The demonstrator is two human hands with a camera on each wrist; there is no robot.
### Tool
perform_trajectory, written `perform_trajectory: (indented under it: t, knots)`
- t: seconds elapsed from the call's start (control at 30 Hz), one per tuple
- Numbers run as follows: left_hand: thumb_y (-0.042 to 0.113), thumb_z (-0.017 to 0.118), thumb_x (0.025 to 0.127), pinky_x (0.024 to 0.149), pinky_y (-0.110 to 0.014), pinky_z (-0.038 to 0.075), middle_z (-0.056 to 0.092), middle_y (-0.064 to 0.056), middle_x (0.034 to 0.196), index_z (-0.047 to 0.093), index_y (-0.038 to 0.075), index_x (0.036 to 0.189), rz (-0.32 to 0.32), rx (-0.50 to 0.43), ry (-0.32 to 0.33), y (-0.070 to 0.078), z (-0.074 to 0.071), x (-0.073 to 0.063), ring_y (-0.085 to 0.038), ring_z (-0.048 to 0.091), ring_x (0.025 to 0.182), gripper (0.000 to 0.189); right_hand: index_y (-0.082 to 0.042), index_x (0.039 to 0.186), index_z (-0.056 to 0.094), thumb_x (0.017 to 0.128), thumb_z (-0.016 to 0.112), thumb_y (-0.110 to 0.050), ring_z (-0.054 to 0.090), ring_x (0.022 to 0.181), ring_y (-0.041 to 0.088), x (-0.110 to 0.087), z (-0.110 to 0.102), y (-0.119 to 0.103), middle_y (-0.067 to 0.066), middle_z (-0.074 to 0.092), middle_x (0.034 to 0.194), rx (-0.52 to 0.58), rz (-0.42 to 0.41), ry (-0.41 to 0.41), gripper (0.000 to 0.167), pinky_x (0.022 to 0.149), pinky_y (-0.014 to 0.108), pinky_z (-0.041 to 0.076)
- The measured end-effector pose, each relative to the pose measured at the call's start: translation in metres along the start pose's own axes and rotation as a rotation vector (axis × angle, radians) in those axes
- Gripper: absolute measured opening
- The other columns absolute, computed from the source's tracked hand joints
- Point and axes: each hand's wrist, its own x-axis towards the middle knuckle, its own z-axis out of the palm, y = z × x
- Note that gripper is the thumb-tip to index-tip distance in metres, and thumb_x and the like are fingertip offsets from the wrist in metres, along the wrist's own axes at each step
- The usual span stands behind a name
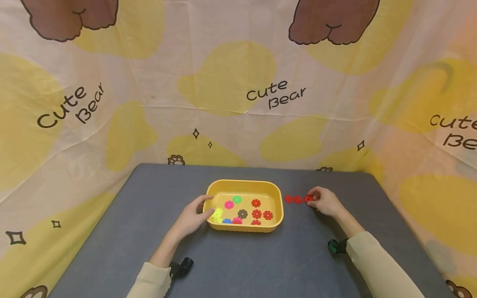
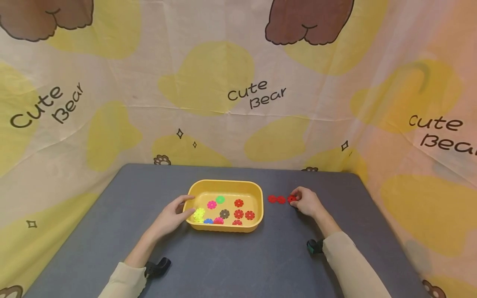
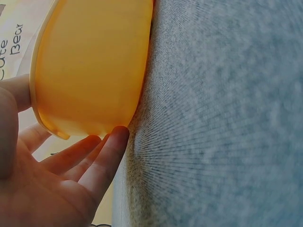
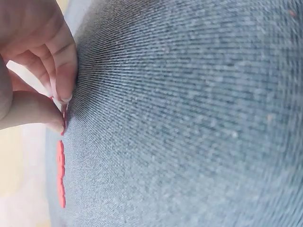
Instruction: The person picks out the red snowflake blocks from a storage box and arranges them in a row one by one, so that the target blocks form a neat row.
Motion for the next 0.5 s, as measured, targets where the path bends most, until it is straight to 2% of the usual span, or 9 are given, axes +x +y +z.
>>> perform_trajectory:
  t: [0.3,0.5]
  knots:
    - [0.033,0.072,0.095,0.099,-0.058,0.048,0.057,-0.009,0.144,0.058,0.019,0.14,0.008,0.006,0.003,-0.001,0.0,0.0,-0.036,0.056,0.127,0.05,0.004,0.114,0.065,0.09,0.074,-0.005,0.063,0.062,0.017,0.0,-0.004,-0.006,0.012,0.061,0.09,-0.049,-0.023,0.018,0.027,0.057,0.033,0.054]
    - [0.033,0.072,0.095,0.102,-0.059,0.047,0.056,-0.01,0.145,0.058,0.019,0.141,0.011,0.0,-0.001,0.0,0.0,0.0,-0.038,0.055,0.128,0.05,0.004,0.118,0.064,0.095,0.07,-0.01,0.064,0.069,0.018,-0.003,-0.009,-0.02,0.012,0.067,0.094,-0.038,-0.072,0.032,0.028,0.061,0.034,0.054]
